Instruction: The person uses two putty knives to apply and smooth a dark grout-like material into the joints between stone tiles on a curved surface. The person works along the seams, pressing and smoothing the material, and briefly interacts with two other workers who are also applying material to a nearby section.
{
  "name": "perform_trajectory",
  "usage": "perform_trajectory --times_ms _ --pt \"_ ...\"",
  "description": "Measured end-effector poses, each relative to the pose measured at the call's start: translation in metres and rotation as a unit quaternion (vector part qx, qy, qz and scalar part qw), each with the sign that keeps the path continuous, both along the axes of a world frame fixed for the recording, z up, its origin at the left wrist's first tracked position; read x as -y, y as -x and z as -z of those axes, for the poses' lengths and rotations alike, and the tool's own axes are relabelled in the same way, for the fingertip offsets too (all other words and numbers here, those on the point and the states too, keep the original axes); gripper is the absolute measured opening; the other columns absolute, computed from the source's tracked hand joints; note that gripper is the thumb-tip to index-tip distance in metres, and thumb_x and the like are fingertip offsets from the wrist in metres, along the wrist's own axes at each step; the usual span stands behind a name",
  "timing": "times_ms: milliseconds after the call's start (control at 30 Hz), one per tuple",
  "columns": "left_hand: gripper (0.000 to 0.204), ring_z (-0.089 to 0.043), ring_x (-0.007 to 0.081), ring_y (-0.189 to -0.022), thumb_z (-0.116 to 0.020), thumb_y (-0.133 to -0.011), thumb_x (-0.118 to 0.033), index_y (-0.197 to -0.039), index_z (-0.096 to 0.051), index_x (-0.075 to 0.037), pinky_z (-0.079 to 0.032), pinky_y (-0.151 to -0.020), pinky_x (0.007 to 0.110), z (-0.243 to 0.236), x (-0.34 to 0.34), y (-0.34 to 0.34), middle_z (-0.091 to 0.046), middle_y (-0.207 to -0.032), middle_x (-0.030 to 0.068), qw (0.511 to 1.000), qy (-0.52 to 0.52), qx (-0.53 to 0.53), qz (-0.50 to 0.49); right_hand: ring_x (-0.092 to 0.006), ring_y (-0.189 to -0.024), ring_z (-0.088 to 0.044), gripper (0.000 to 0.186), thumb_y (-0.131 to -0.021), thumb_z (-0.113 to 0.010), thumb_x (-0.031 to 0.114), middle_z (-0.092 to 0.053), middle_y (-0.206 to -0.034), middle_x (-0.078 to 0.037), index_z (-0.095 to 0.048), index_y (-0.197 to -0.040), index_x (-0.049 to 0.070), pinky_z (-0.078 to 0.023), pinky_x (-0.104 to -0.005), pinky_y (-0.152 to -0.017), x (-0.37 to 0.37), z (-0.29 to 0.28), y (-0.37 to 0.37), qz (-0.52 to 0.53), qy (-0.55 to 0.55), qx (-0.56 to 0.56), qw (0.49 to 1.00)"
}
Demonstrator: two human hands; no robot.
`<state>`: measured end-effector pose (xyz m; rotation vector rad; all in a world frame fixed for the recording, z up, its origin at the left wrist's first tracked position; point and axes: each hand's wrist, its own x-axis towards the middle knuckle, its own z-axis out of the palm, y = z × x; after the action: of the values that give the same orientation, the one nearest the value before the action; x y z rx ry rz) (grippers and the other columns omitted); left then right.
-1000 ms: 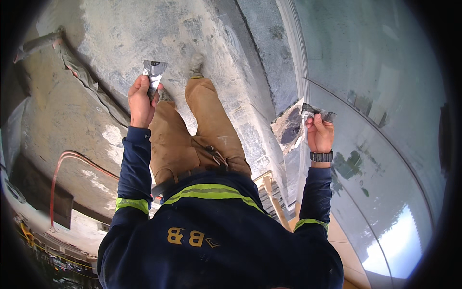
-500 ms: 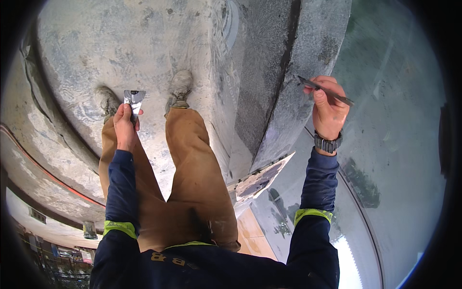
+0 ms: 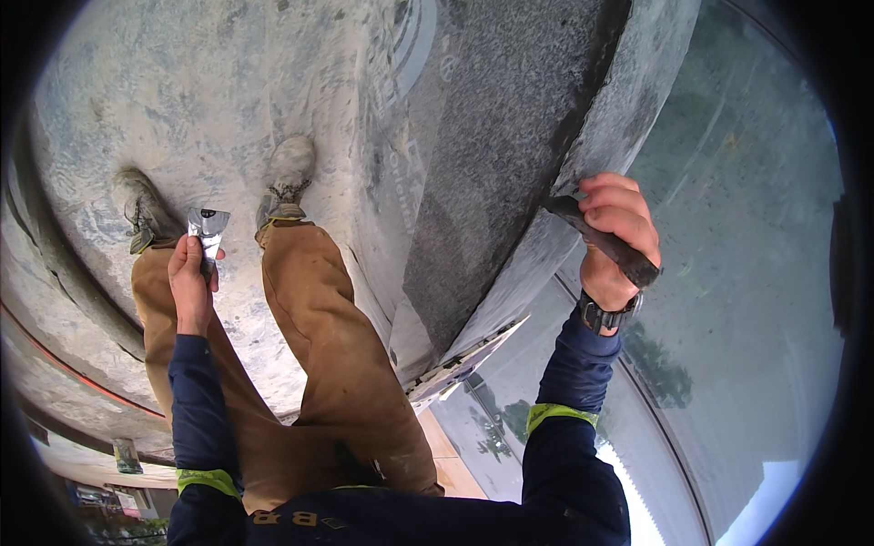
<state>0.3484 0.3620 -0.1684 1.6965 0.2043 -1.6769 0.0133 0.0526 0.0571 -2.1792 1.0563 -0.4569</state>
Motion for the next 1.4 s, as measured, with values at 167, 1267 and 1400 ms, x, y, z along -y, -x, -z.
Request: perform_trajectory --times_ms 167,1267,1400 --pt "0.028 -0.040 0.0040 -0.045 -0.041 -0.105 -0.028 -0.106 -0.059 -0.007 -0.032 -0.040 0.018 0.000 0.001 -0.001 -0.065 -0.077 0.0048 1.000 0.006 0.004 -0.003 -0.0318 -0.081 -0.063 0.016 -0.068 -0.065 -0.006 -0.064 -0.081 -0.013 -0.061 -0.082 -0.001 -0.051 -0.0401 -0.073 0.005 0.003 -0.005 0.009 -0.004 0.019 1.000" --pt "0.029 -0.041 0.0051 -0.043 -0.041 -0.105 -0.028 -0.106 -0.059 -0.006 -0.033 -0.039 0.019 0.003 0.001 -0.008 -0.066 -0.077 0.0060 1.000 0.007 0.005 -0.002 -0.0181 -0.080 -0.063 0.014 -0.093 -0.060 0.004 -0.068 -0.097 -0.012 -0.061 -0.106 -0.001 -0.050 -0.0311 -0.068 -0.088 -0.014 -0.035 0.473 -0.069 0.212 0.852" --pt "0.028 -0.041 0.0051 -0.043 -0.041 -0.105 -0.027 -0.105 -0.059 -0.006 -0.033 -0.039 0.020 0.006 -0.003 -0.006 -0.067 -0.077 0.0060 1.000 0.020 -0.016 -0.003 -0.0174 -0.084 -0.064 0.017 -0.093 -0.062 0.005 -0.068 -0.098 -0.011 -0.061 -0.109 0.002 -0.049 -0.0303 -0.068 -0.110 -0.028 -0.038 0.482 -0.119 0.263 0.827"
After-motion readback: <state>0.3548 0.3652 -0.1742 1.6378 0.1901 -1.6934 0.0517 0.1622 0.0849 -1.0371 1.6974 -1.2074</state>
